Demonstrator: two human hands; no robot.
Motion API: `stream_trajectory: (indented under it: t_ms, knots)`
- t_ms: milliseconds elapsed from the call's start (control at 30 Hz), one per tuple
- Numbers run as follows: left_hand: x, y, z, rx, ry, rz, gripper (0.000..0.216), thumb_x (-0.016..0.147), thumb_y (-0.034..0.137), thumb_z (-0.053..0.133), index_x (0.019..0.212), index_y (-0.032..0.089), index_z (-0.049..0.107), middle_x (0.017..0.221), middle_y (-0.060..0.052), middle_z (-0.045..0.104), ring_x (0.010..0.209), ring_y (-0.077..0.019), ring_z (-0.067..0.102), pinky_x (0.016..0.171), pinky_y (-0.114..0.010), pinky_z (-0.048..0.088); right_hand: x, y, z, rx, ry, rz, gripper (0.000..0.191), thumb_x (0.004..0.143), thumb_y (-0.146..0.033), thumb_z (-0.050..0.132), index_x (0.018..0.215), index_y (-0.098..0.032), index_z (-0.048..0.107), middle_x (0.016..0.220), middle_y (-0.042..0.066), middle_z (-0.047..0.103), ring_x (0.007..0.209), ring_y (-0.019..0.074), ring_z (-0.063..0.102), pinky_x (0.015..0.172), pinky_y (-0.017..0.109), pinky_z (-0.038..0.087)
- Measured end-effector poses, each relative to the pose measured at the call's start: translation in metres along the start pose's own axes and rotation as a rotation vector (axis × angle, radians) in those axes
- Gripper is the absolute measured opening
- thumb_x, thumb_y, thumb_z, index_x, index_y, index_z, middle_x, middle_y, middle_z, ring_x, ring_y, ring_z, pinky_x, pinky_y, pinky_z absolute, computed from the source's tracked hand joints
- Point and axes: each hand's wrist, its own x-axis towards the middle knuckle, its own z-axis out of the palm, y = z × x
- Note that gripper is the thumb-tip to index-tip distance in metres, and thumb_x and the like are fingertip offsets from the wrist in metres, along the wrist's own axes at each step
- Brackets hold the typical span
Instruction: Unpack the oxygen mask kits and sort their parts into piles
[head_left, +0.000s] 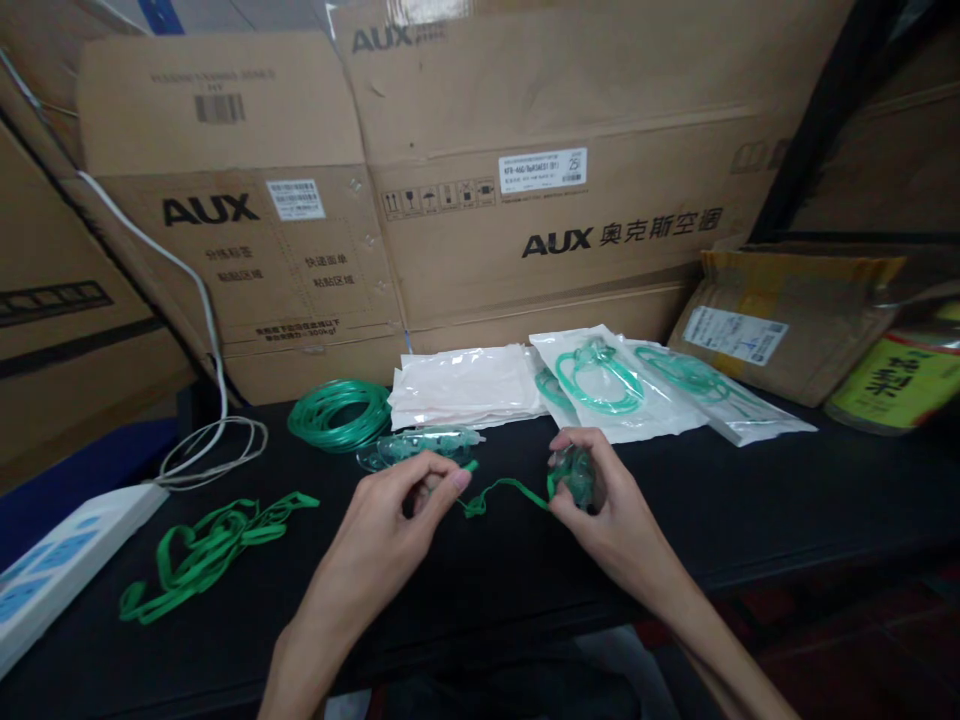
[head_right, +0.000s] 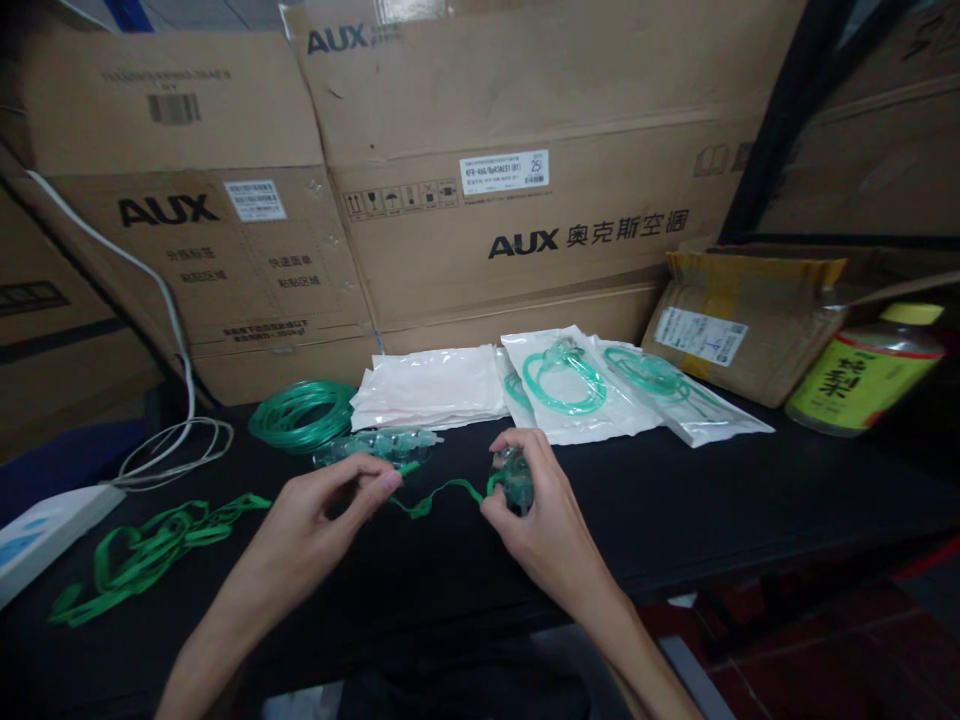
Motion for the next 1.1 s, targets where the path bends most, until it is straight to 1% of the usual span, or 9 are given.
stream_trajectory:
  t_ms: [67,167,267,367,500,600,767,867,1100]
  knots:
    - [0.003,0.008,0.019,-0.009,-0.043,0.004,0.029,0.098,0.043,0.055,0.087,0.022,0.070,0.075,0.002,0.065,0.067,-0.0140,0.053,0.065,-0.024,0.038,-0.002,-0.003,0.002,0.029,-0.015,-0.092,0.040,0.074,-0.005,0.054,0.108,-0.025,0.050,0.106,0.004,0.053,0.104,0.0221,0.056,0.093,0.036,0.045]
    - [0.005,0.018,0.045,-0.040,-0.094,0.016,0.027,0.097,0.040,0.057,0.084,0.021,0.072,0.074,0.002,0.067,0.066,-0.0141,0.055,0.064,-0.025,0.037,-0.005,-0.007,0.002,0.045,-0.085,-0.174,0.044,0.074,-0.001,0.054,0.110,-0.027,0.050,0.111,0.006,0.052,0.110,0.0232,0.054,0.096,0.037,0.045]
    - [0.003,0.023,0.057,-0.070,-0.100,0.040,0.028,0.096,0.037,0.057,0.080,0.021,0.072,0.073,0.001,0.068,0.064,-0.0140,0.056,0.064,-0.025,0.037,-0.007,-0.012,-0.001,0.025,-0.182,-0.215,0.047,0.075,0.001,0.054,0.113,-0.027,0.049,0.114,0.006,0.051,0.113,0.0226,0.055,0.097,0.035,0.046]
    - [0.002,0.024,0.057,-0.093,-0.111,0.051,0.029,0.096,0.033,0.056,0.077,0.019,0.072,0.071,0.000,0.067,0.063,-0.0135,0.056,0.063,-0.025,0.037,-0.008,-0.016,-0.002,0.013,-0.242,-0.225,0.048,0.077,0.002,0.052,0.115,-0.027,0.048,0.117,0.007,0.050,0.112,0.0209,0.055,0.097,0.034,0.046]
    - [0.001,0.023,0.055,-0.165,-0.145,0.019,0.026,0.096,0.031,0.056,0.080,0.019,0.072,0.071,0.001,0.066,0.063,-0.0126,0.054,0.062,-0.023,0.036,-0.009,-0.018,-0.002,0.016,-0.267,-0.227,0.048,0.078,0.002,0.052,0.116,-0.027,0.047,0.118,0.007,0.049,0.113,0.0204,0.055,0.098,0.033,0.046]
    - [0.000,0.023,0.055,-0.200,-0.148,-0.011,0.026,0.096,0.031,0.055,0.079,0.018,0.070,0.069,0.003,0.062,0.062,-0.0119,0.051,0.060,-0.023,0.034,-0.010,-0.016,-0.002,-0.012,-0.254,-0.237,0.047,0.078,0.001,0.052,0.115,-0.027,0.047,0.118,0.007,0.050,0.111,0.0208,0.056,0.096,0.034,0.047]
    - [-0.003,0.028,0.053,-0.244,-0.175,-0.045,0.028,0.095,0.030,0.054,0.072,0.018,0.062,0.064,0.004,0.054,0.060,-0.0111,0.047,0.057,-0.022,0.032,-0.008,-0.011,0.000,-0.026,-0.192,-0.276,0.043,0.080,0.000,0.052,0.113,-0.027,0.047,0.114,0.007,0.051,0.108,0.0214,0.057,0.092,0.034,0.049]
    - [-0.003,0.030,0.049,-0.258,-0.180,-0.063,0.027,0.095,0.030,0.054,0.072,0.018,0.062,0.063,0.005,0.054,0.060,-0.0106,0.046,0.057,-0.022,0.032,-0.007,-0.013,0.000,-0.006,-0.174,-0.269,0.041,0.082,-0.001,0.052,0.112,-0.027,0.048,0.111,0.006,0.051,0.105,0.0203,0.057,0.090,0.032,0.048]
    - [-0.002,0.027,0.049,-0.196,-0.129,-0.081,0.028,0.094,0.030,0.055,0.069,0.018,0.060,0.062,0.004,0.052,0.059,-0.0111,0.046,0.057,-0.023,0.032,-0.008,-0.018,-0.002,0.011,-0.227,-0.230,0.036,0.085,-0.006,0.056,0.113,-0.026,0.048,0.113,0.007,0.051,0.107,0.0201,0.057,0.091,0.031,0.048]
